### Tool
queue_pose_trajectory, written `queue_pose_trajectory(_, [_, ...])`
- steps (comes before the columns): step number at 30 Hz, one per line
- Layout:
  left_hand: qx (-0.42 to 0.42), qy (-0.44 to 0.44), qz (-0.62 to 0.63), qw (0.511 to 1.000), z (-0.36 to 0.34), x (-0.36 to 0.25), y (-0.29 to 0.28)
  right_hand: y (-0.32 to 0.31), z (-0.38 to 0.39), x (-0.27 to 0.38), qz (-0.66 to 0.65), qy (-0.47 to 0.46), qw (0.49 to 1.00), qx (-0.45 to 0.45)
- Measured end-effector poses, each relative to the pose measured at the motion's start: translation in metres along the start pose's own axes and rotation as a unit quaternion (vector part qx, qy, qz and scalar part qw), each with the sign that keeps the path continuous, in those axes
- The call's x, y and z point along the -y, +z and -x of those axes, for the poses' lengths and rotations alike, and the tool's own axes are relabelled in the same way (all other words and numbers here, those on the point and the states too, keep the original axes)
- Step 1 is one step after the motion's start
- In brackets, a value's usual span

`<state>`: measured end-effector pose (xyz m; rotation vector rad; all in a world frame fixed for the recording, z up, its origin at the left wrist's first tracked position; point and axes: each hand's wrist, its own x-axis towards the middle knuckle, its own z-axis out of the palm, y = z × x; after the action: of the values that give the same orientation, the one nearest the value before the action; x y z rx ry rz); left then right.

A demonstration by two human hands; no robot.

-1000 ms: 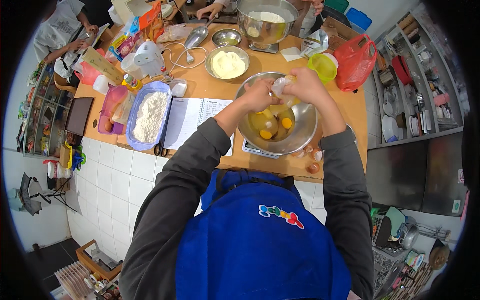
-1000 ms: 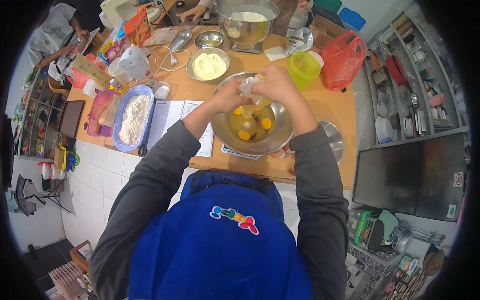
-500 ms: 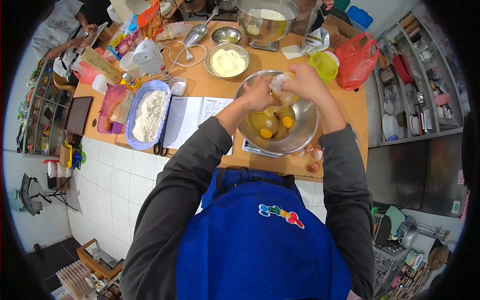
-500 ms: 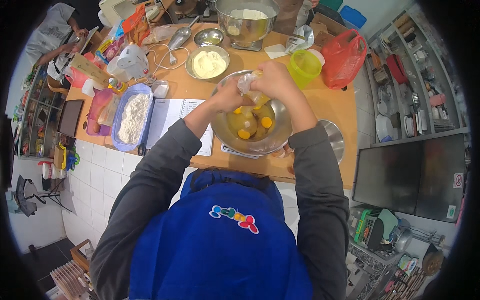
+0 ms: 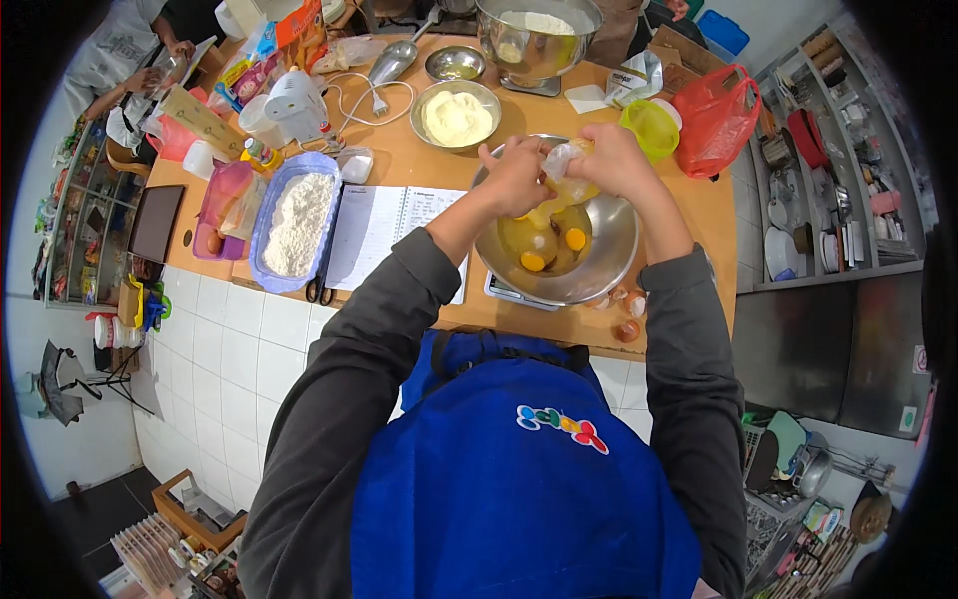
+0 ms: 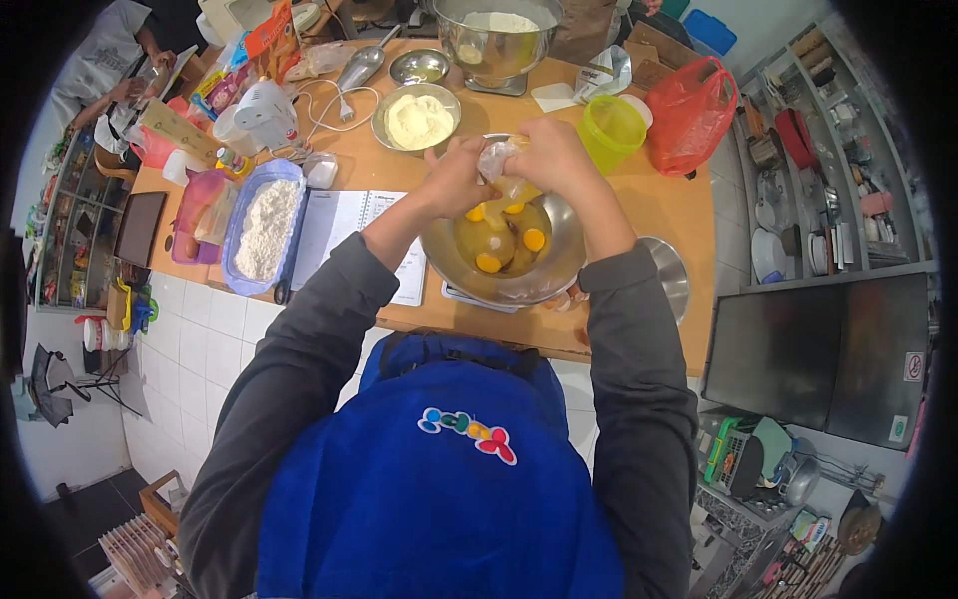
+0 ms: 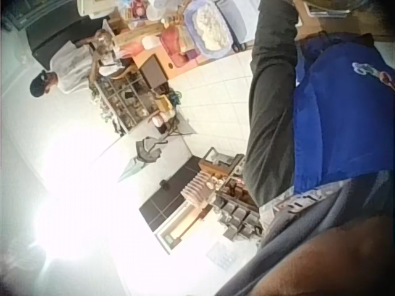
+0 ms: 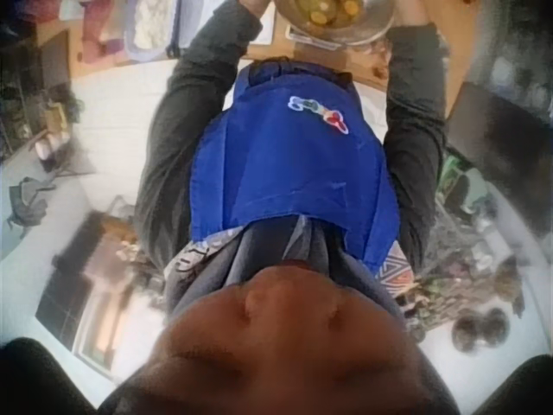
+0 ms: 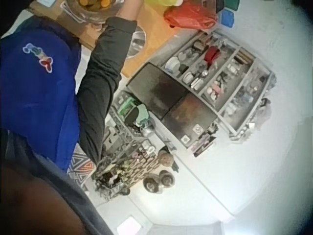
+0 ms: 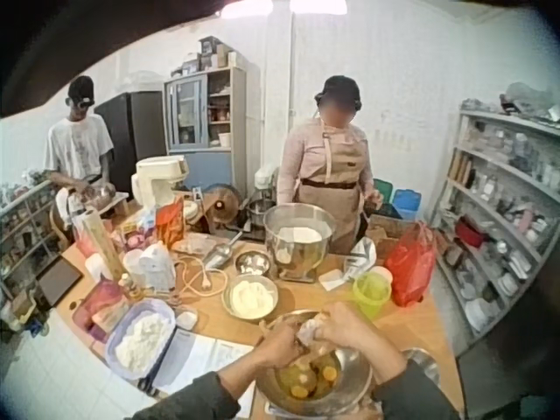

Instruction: The person cracks eggs into a bowl, adds ingredients from a bag, and beats the mixture using a hand mixer on a wooden counter.

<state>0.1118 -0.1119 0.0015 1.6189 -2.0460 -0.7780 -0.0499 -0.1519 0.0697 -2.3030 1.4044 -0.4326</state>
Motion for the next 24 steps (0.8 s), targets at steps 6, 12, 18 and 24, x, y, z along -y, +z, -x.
queue_pose_trajectory(6, [-0.038, 0.022, 0.000, 0.999, 0.005, -0.003, 0.001, 0.000, 0.000, -0.005, 0.024, -0.013, 0.999, -0.022])
queue_pose_trajectory(12, [-0.023, -0.009, -0.014, 1.000, 0.005, -0.006, 0.001, -0.006, 0.001, 0.001, 0.013, 0.009, 1.000, 0.002])
queue_pose_trajectory(18, [-0.019, -0.001, -0.027, 0.999, 0.002, -0.006, 0.004, -0.004, 0.002, -0.005, 0.018, -0.003, 1.000, -0.012])
queue_pose_trajectory(24, [-0.021, -0.021, -0.011, 0.999, 0.006, 0.001, -0.004, -0.011, 0.006, 0.010, 0.032, 0.008, 0.999, -0.005])
